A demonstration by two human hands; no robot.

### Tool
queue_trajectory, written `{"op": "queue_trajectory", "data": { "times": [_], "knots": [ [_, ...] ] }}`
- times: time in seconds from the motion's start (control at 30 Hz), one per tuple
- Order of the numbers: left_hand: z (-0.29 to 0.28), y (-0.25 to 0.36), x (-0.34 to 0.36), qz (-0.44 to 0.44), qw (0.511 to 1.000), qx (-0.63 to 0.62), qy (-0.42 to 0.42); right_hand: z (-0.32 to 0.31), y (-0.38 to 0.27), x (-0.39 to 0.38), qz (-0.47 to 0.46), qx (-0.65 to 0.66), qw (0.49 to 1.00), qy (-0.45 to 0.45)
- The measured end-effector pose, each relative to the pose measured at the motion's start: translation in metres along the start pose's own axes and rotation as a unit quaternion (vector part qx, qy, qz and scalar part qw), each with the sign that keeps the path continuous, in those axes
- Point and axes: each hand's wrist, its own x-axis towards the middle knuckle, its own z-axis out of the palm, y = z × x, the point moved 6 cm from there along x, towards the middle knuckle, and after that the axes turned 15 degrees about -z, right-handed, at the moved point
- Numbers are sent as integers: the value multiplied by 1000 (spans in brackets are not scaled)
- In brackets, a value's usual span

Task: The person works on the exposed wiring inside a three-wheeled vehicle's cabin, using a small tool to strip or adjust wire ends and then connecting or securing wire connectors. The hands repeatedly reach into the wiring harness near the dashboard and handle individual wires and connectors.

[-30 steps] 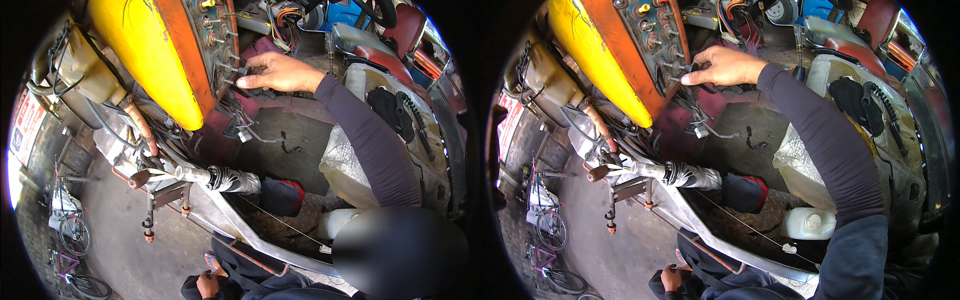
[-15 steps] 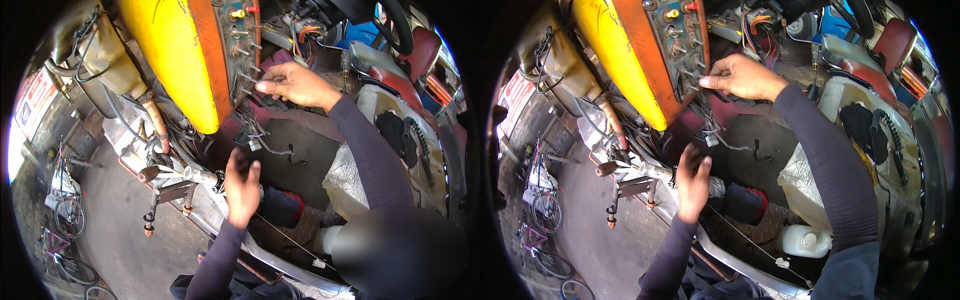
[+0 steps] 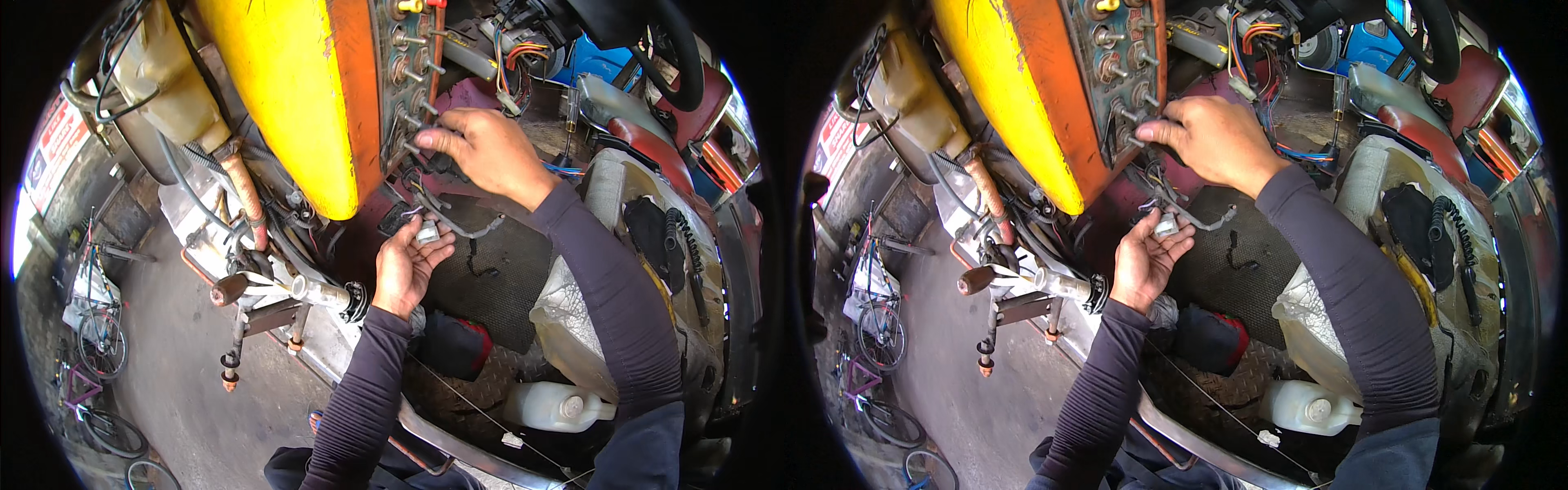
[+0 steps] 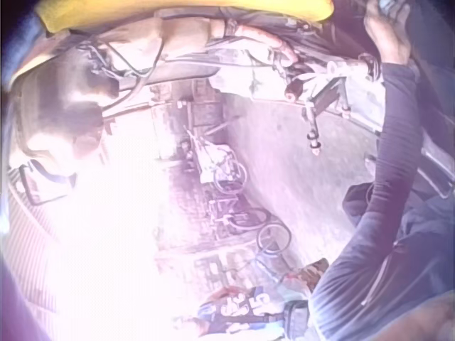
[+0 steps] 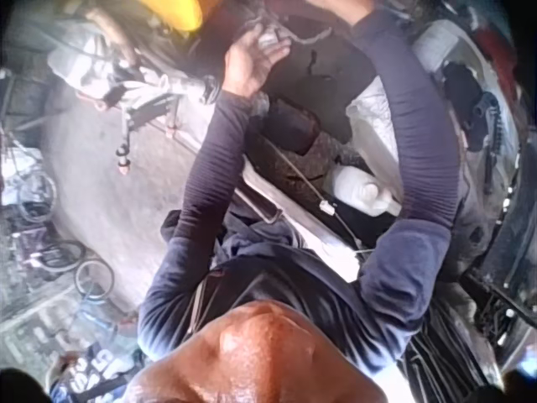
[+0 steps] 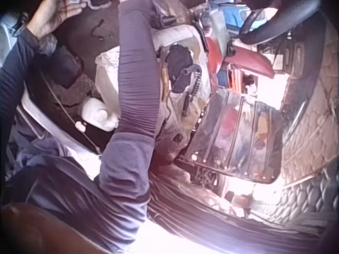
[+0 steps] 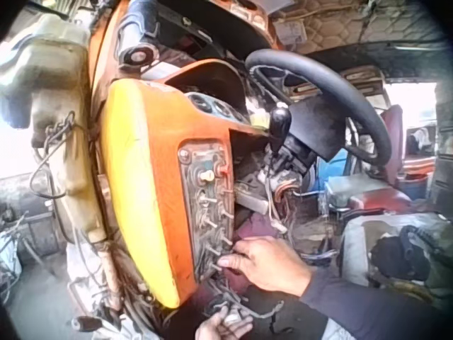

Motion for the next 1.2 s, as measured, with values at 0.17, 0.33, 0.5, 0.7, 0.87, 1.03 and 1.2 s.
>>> {"op": "queue_trajectory", "data": {
  "times": [0.17,0.33,0.5,0.7,0.87,1.03,1.2],
  "knots": [
    [-2,0,-4,-15,999,-25,-28,2,-1,0,28,33,999,-7],
    [3,-1,-8,-10,997,0,-71,8,-2,2,20,49,999,5],
    [-3,0,-7,69,991,108,-22,10,-4,3,9,48,999,-6],
    [-5,5,-9,110,978,177,5,4,-11,1,-9,54,998,6],
    [-5,10,-14,128,974,186,18,4,-9,2,19,62,998,-13],
    [-8,10,-13,149,967,204,36,0,-5,5,35,43,993,-106],
    [-10,10,-17,103,985,138,16,-34,-31,-1,16,-63,918,-392]
  ]
}}
